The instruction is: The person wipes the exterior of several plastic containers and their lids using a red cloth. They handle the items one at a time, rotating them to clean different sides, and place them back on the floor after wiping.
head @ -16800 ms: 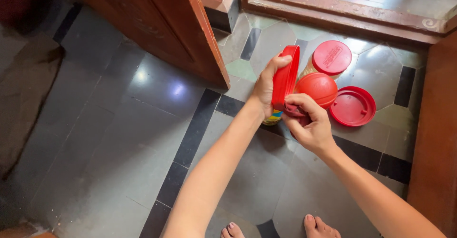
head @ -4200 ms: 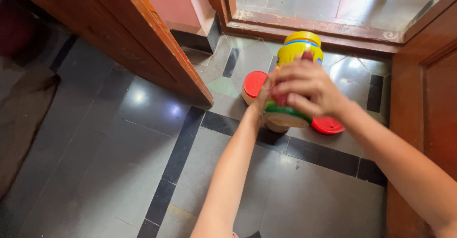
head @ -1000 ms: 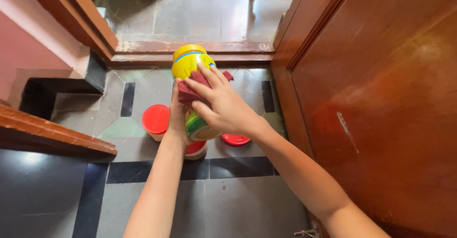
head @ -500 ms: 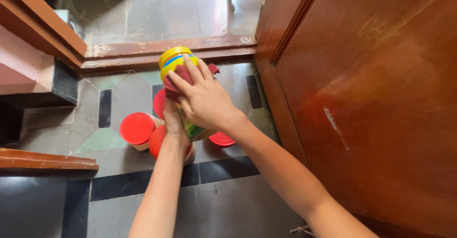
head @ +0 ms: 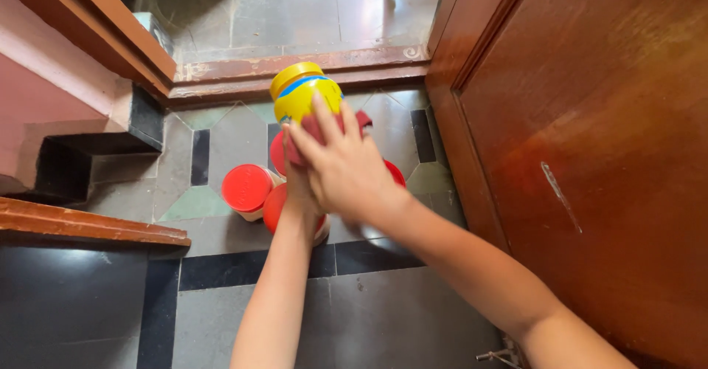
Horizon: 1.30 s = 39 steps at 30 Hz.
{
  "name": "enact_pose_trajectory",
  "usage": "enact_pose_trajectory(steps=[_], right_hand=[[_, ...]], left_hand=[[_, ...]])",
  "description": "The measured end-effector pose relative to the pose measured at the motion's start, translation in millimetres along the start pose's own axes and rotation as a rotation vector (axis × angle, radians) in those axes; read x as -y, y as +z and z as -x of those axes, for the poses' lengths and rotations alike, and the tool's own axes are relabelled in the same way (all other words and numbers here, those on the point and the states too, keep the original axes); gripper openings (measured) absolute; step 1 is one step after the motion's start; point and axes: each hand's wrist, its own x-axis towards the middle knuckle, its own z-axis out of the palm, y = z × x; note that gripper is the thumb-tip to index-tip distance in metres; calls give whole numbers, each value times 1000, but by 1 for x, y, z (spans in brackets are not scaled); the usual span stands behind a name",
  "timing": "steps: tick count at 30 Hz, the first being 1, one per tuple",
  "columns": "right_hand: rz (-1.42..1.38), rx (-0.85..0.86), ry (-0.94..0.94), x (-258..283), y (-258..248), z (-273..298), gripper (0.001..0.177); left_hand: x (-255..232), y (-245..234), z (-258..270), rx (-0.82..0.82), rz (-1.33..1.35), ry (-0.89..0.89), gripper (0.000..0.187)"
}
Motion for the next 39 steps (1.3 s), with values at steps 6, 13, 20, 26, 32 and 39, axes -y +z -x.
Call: enact_pose_trajectory(steps=[6,13,20,26,32,39], right_hand=[[-107,-62,65,-4,-2,-16,63],[72,-75,39,4,0,-5,67],[-206,-68,133,-3,-4,-21,87],[128,-21,108,27,-16,-4,81],[-287,-26,155,20,-19,-24,100],[-167,-54,13,60,-31,1,118]], left_hand=[[2,4,8,-28,1,20,77],[2,6,6,-62,-6,-1,82],[7,1,9,-166,-60,-27,84],[-8,2,9,-49,103,55,82],[-23,12,31,-113,-121,158,75],[-62,18,50,-76,-112,307,76]])
